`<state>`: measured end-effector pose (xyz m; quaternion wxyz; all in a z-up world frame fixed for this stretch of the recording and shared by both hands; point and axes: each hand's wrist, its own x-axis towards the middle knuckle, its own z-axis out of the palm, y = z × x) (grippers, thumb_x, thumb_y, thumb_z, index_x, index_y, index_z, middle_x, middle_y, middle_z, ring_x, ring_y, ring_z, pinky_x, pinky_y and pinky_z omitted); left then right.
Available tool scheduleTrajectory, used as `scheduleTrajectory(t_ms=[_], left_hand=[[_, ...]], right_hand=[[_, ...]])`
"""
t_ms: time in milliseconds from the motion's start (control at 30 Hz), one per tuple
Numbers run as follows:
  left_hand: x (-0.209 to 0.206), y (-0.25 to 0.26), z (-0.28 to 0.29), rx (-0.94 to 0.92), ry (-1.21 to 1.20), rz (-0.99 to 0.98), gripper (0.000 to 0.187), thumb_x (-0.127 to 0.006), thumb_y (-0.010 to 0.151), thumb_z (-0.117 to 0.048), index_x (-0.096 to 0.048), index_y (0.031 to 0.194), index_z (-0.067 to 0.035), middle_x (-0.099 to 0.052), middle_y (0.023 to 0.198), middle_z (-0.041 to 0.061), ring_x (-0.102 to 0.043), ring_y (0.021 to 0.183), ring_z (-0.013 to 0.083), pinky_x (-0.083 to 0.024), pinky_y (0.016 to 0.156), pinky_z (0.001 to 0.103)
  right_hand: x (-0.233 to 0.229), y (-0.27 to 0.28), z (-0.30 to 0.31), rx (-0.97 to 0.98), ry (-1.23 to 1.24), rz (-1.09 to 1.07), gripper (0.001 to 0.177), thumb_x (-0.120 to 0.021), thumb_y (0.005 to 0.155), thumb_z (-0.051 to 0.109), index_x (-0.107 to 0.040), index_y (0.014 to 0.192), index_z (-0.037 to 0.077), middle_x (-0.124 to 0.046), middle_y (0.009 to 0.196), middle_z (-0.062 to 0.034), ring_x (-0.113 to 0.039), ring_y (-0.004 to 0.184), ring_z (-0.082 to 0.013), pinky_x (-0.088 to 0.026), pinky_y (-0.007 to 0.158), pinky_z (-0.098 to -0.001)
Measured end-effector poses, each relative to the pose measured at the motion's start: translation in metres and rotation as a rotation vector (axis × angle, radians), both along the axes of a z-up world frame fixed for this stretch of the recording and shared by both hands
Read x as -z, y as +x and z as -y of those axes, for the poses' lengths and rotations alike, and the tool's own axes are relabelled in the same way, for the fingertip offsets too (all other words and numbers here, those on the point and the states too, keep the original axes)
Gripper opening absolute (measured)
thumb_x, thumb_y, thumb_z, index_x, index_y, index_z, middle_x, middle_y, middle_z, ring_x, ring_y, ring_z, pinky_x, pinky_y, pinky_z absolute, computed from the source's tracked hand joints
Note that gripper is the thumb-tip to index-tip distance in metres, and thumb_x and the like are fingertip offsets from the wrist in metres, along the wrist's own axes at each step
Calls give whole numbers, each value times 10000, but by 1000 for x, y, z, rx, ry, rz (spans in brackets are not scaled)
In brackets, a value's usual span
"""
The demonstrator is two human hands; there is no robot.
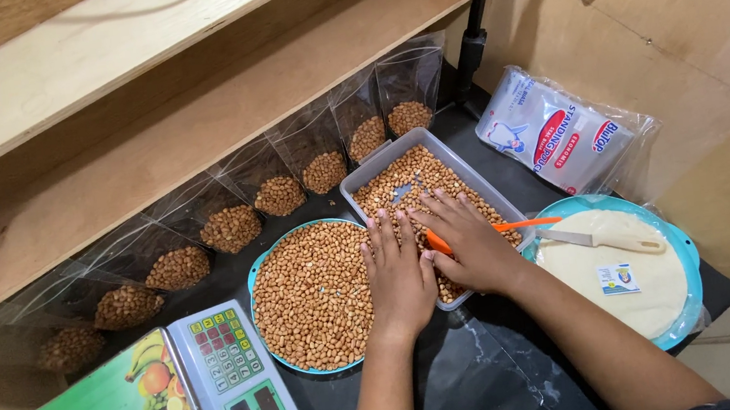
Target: Measure and scoop peanuts into plastic packaging bags and weigh them.
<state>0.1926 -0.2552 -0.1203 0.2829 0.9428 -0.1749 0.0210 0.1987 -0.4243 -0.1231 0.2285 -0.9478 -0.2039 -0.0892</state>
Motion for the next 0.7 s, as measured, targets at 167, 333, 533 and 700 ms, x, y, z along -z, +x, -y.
scheduleTrajectory(t_ms=[167,333,533,700], left_hand=[[0,0,1,10,-26,5,657,-493,1025,-270,-279,1591,-14,-148,1672,266,-76,1558,449,-84,1226,579],[-5,-2,5,-1,-50,-18,657,-505,1015,-281,-296,1585,-32,-157,1667,268,-82,1549,464,-108,1223,579],[3,-2,9,12,-80,39,643,-511,1031,-272,-308,1588,-25,-165,1662,294,-82,1553,490,-123,1225,590],[1,-4,8,26,-80,62,634,-520,1004,-230,-329,1576,-36,-161,1672,290,-88,1551,486,-125,1217,589]], right_hand=[[-5,-3,-1,30,-16,8,689,-637,888,322,-444,1526,146,-360,1614,-185,-244,1533,-390,-122,1216,-600],[-2,0,5,44,-54,43,723,-655,866,329,-433,1531,155,-373,1603,-187,-261,1524,-393,-126,1215,-609],[1,1,15,27,70,-38,751,-669,865,344,-423,1546,149,-379,1605,-185,-276,1518,-387,-149,1222,-601],[8,-1,10,68,-35,3,703,-655,877,360,-452,1518,153,-422,1581,-175,-313,1508,-383,-170,1212,-605]])
